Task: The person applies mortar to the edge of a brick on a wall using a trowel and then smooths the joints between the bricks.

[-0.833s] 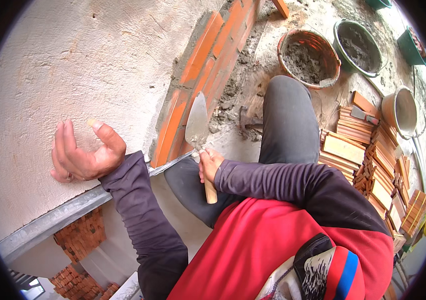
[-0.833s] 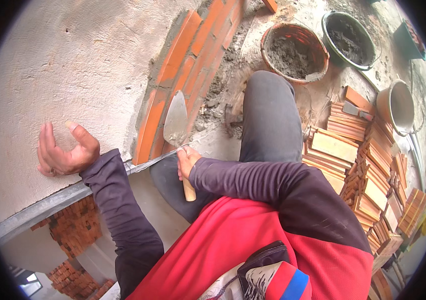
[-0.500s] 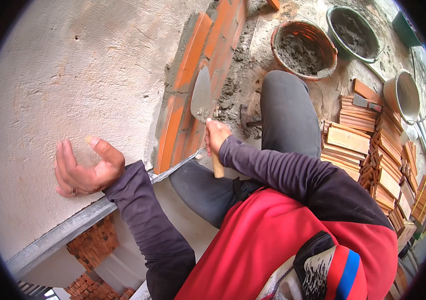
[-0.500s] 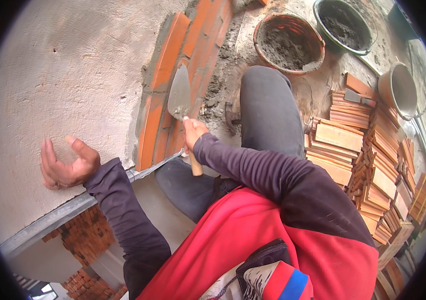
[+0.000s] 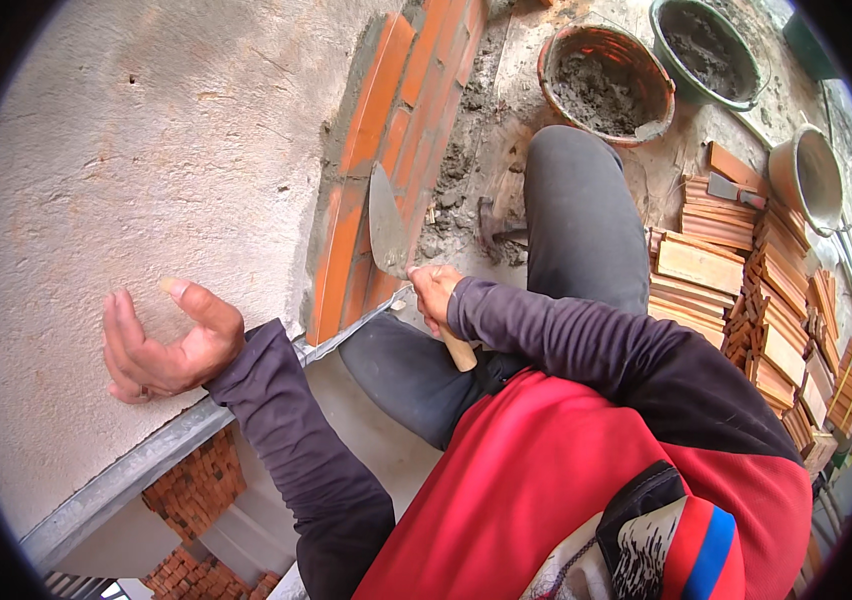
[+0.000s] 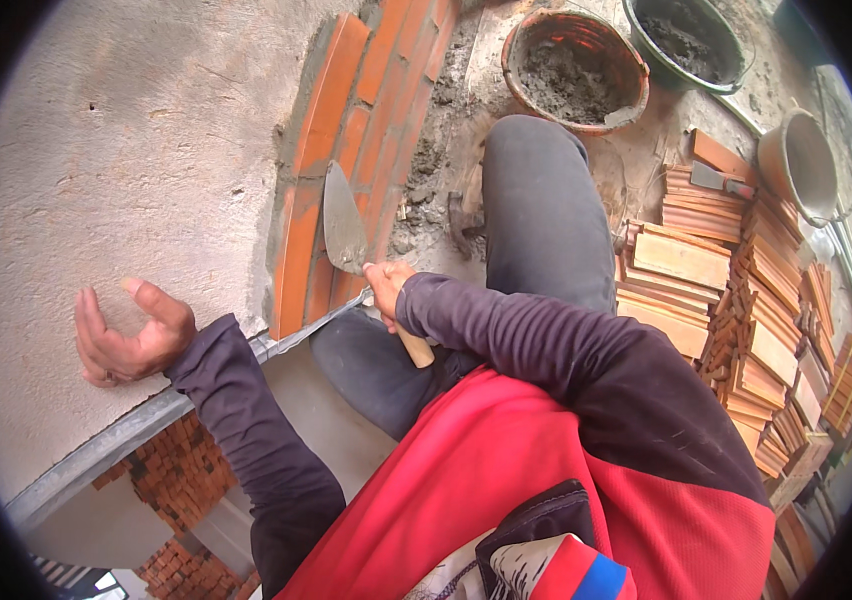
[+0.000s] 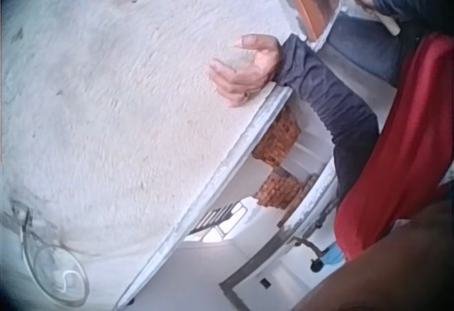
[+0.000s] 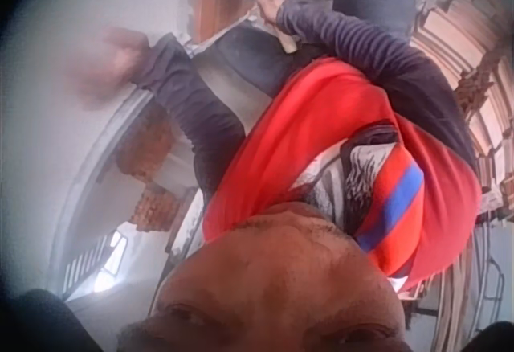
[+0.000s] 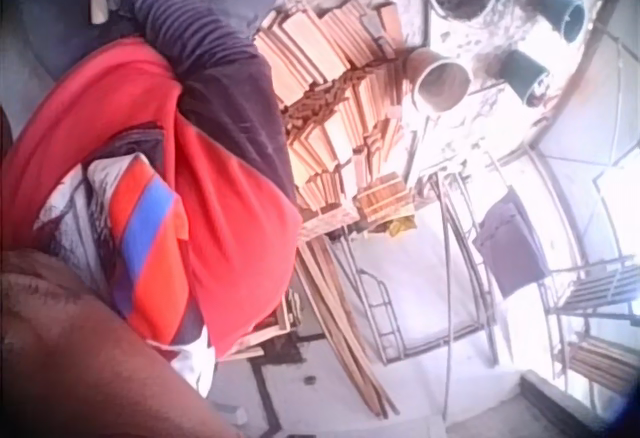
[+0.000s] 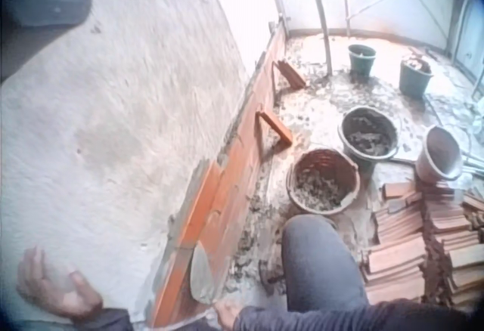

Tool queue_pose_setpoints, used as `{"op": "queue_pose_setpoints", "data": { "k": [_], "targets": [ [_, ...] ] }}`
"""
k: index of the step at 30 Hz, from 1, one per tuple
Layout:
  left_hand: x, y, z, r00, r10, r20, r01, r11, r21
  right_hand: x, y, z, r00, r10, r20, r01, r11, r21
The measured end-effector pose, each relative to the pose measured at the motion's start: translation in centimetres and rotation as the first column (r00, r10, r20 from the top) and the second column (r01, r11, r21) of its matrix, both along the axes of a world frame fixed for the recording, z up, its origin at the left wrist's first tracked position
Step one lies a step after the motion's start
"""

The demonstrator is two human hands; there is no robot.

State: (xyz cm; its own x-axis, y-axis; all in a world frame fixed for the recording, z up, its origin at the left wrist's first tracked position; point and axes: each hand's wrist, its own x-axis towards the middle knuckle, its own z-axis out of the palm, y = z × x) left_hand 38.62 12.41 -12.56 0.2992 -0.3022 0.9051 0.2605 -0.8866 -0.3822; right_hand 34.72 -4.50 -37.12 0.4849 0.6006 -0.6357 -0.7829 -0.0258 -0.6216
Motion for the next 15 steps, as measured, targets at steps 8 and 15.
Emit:
{"op": "queue_pose_setpoints", "data": {
  "k": [8,15],
  "targets": [
    [0.3,0.0,0.0,1.000,-0.008,-0.005,0.008,1.000,0.020,-3.8,1.6,0.9,0.990,-0.025,-0.139,0.038,0.996,0.086],
    [0.2,0.7,-0.1,0.999,-0.040,-0.029,0.041,0.999,0.020,-7.4,2.6,1.0,0.979,0.004,-0.205,0.035,0.981,0.189]
  ]
}}
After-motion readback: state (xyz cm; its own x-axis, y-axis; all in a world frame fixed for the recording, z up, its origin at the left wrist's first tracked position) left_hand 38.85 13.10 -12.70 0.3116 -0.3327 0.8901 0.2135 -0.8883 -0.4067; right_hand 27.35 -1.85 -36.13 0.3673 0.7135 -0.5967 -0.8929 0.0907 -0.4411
